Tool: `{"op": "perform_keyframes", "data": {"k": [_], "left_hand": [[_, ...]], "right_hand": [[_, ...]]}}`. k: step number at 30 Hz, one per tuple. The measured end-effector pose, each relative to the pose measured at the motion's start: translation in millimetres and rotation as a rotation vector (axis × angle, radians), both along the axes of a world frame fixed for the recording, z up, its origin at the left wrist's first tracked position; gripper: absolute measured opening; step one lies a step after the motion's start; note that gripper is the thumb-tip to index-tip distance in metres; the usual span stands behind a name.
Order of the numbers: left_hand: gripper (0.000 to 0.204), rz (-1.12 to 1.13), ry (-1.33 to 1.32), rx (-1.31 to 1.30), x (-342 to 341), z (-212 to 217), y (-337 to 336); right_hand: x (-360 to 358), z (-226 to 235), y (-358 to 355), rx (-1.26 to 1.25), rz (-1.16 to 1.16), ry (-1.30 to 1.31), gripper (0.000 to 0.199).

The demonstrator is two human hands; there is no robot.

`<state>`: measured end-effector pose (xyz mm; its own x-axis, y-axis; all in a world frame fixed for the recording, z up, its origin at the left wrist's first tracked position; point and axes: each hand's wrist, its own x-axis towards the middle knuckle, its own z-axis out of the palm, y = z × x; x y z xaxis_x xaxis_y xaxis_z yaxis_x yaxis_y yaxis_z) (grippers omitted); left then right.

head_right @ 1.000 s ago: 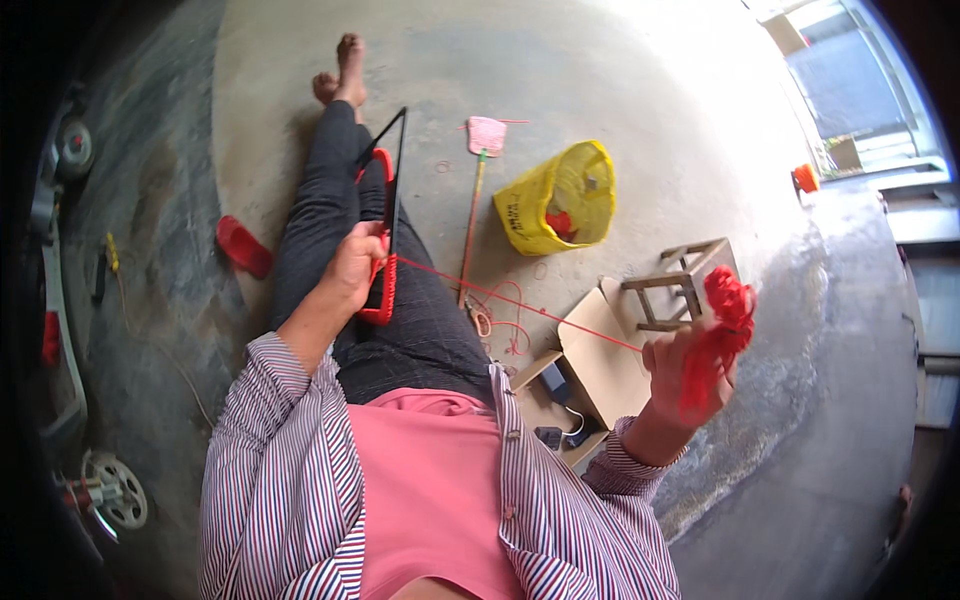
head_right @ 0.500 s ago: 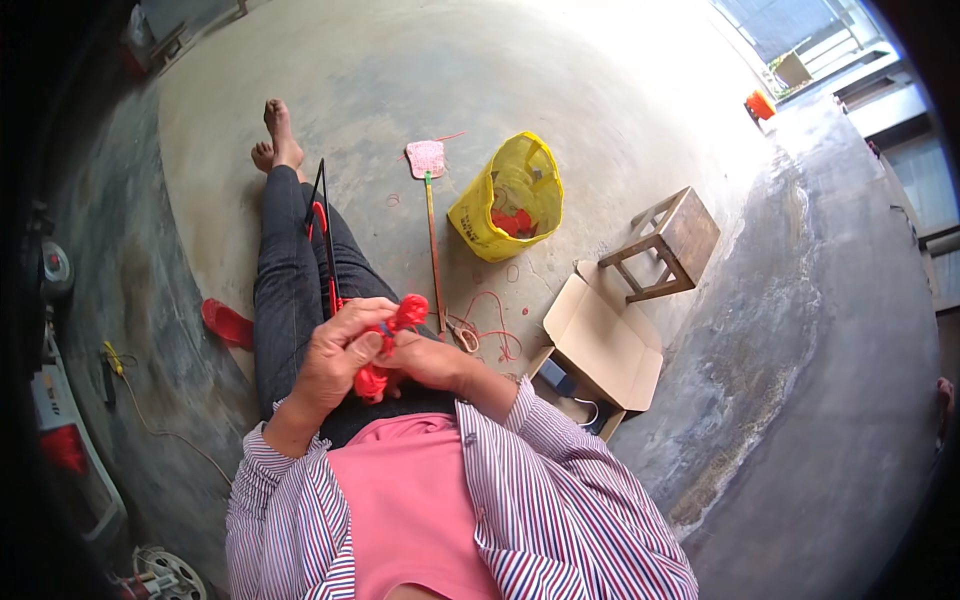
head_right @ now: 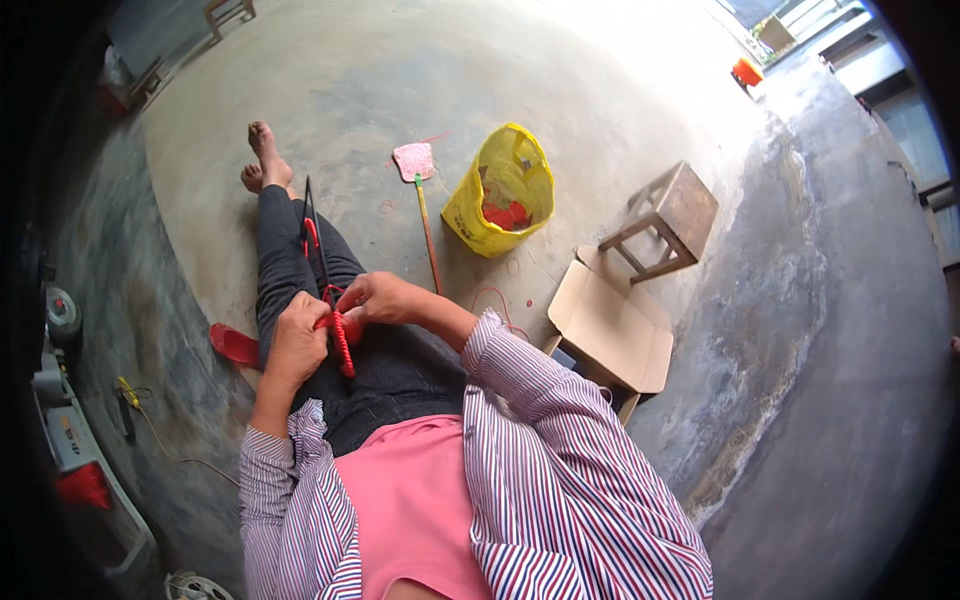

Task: The recorder is wrapping red cord around the seat frame of a furniture item, likely a chair or stool.

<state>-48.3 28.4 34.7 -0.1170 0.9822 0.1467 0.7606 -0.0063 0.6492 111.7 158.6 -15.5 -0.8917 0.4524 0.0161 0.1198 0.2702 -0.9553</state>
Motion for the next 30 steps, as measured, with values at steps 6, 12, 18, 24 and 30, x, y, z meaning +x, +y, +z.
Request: {"op": "perform_keyframes", "data": {"k": [6, 12, 18, 24, 30], "left_hand": [[0.019, 0.228, -0.224, 0.041, 18, -12, 4], [0.031, 0.435, -0.626, 0.035, 13, -24, 12], [0.040, 0.266, -1.477, -0.222, 20, -48, 14], [0.043, 0.229, -1.474, -0.236, 32, -49, 23], [0.043, 0.249, -1.499, -0.206, 25, -45, 10]], "right_hand": [[4, 24, -2, 0.098, -0.079, -0.270, 0.031], [31, 78, 7, -0.433, -0.325, 0.391, 0.019], [83, 129, 5, -0.918, -0.205, 0.802, 0.020], [66, 85, -1, -0.557, -0.512, 0.402, 0.009], [23, 45, -40, -0.666, -0.276, 0.066, 0.012]]}}
